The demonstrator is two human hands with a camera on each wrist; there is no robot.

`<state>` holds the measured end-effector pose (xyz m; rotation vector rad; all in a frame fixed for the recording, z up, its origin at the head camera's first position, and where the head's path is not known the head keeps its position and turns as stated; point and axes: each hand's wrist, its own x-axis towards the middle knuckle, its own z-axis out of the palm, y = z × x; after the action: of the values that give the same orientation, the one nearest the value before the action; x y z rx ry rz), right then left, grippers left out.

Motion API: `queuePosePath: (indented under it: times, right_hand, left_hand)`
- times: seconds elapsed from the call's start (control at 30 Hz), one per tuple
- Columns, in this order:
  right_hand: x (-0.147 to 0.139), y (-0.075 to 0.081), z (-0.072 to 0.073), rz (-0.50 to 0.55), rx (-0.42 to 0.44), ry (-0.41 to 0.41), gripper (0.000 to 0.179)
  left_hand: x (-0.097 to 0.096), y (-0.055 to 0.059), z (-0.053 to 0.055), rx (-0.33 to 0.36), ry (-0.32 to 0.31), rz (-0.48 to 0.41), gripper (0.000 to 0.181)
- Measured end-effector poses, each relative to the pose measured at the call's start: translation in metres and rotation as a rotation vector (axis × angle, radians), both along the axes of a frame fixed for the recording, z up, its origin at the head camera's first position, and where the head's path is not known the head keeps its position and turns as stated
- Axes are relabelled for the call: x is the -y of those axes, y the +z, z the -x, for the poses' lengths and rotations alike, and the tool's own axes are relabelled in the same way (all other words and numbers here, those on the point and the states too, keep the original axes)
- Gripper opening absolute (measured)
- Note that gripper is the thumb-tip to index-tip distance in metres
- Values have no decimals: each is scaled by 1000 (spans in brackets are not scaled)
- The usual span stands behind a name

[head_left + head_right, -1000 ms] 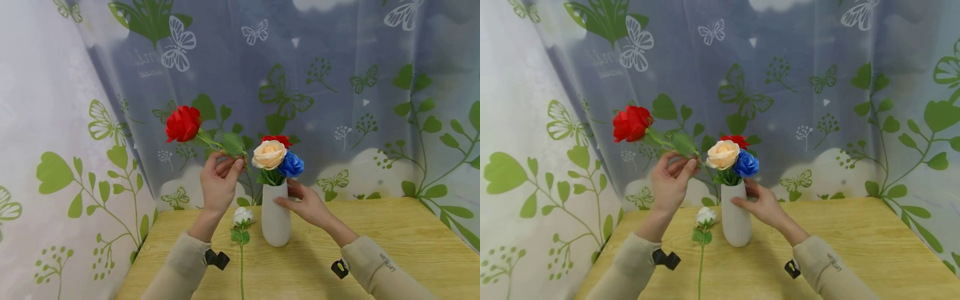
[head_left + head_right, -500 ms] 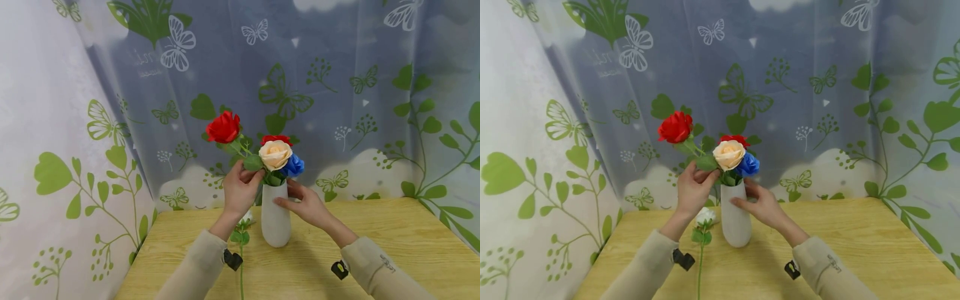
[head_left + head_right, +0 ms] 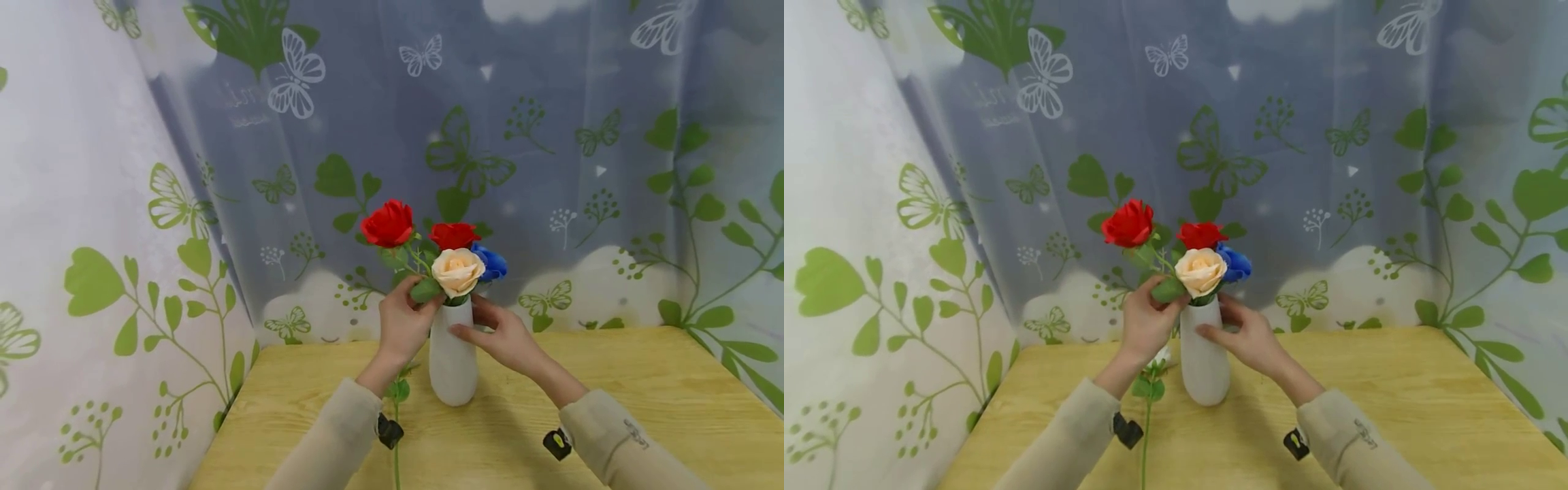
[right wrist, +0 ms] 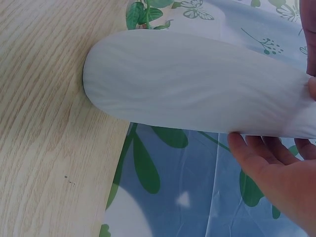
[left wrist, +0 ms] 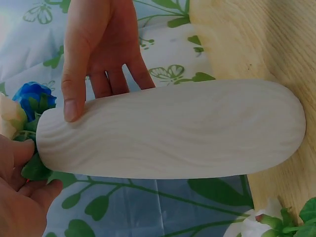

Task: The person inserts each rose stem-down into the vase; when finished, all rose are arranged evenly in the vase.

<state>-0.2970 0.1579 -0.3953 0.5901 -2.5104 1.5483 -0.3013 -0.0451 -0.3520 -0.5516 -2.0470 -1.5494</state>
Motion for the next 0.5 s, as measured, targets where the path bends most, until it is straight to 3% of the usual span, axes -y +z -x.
queuePosePath:
  times: [0.23,0.4,0.5]
  right_hand:
    - [-1,-1,-1,6,11,4,79]
    - [-1,-1,-1,-14,8,-2,80]
    - [-1,-1,0,-24,7,-10,82]
  left_hand:
    - [7,3,-2,22,-57,-58,21]
    - [17,12,-3,-56,-45,-99,19]
    - [24,20,-2,-116,12,-133,15]
